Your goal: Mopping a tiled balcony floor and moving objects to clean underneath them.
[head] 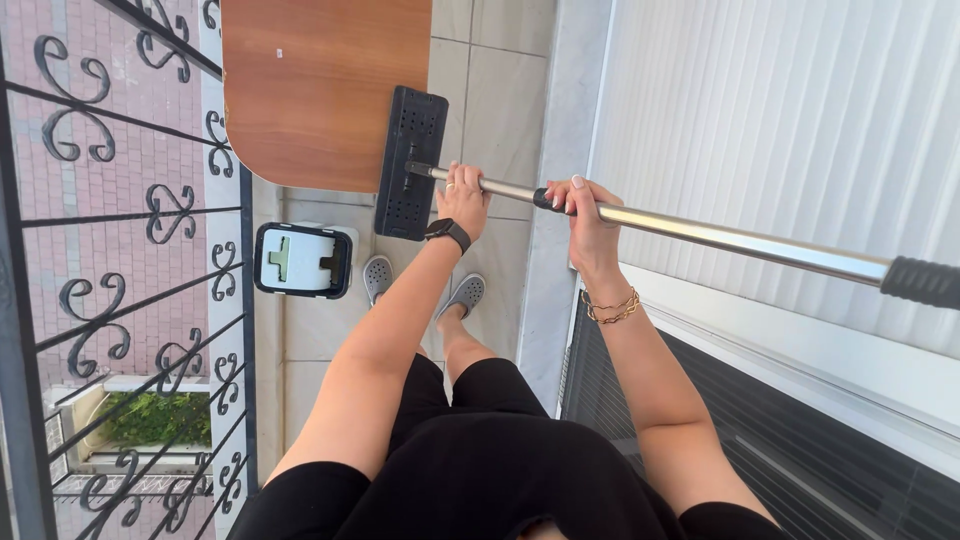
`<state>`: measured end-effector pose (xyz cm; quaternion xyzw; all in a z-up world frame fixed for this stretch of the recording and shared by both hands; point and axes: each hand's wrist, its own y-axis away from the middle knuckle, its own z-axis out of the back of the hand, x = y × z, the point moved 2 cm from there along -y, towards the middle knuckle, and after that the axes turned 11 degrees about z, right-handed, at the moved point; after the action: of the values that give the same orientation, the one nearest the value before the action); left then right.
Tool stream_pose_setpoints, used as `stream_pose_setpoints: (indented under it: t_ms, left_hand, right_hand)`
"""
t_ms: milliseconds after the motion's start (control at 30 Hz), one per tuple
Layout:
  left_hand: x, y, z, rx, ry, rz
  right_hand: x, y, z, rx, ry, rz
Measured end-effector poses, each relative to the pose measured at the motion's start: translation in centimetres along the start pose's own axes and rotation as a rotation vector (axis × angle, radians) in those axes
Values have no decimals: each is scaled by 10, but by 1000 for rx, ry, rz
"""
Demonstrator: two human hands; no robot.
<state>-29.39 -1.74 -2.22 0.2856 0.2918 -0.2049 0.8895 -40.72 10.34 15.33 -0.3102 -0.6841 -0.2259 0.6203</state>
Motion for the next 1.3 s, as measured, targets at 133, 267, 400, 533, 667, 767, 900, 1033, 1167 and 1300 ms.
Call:
stream_pose_setpoints:
  t_ms: [133,267,400,533,667,767,900,1033,1167,1300]
  left_hand:
    - [-42,19,-29,93,-106,-87]
    - [-34,40,-36,-25,-37,-203]
    - [-18,32,-42,-42,157,-156]
    - [-117,50,23,32,455,-342]
    - [-254,98,80,94,466,-727]
    - [-322,130,96,241,590,-943]
    - [-331,101,38,141,589,-752]
    - [-316,94,24,406,558,-655]
    - [-301,98,-43,639,286,-615]
    - [-293,82,-114,805,68,-796]
  right_hand:
    - [25,10,45,-79,28,36]
    - [57,21,92,-243,-67,58]
    - [90,22,121,-356,-79,105]
    - [71,14,132,-373,-32,101]
    - [8,0,140,-358,14,70]
    - [-6,-10,122,-388,161,-79]
    - [34,-1,120,-92,218,-23]
    - [182,41,174,-30,386,67]
    - [316,106,195,-132,233,526]
    - [342,120,227,-386,223,705]
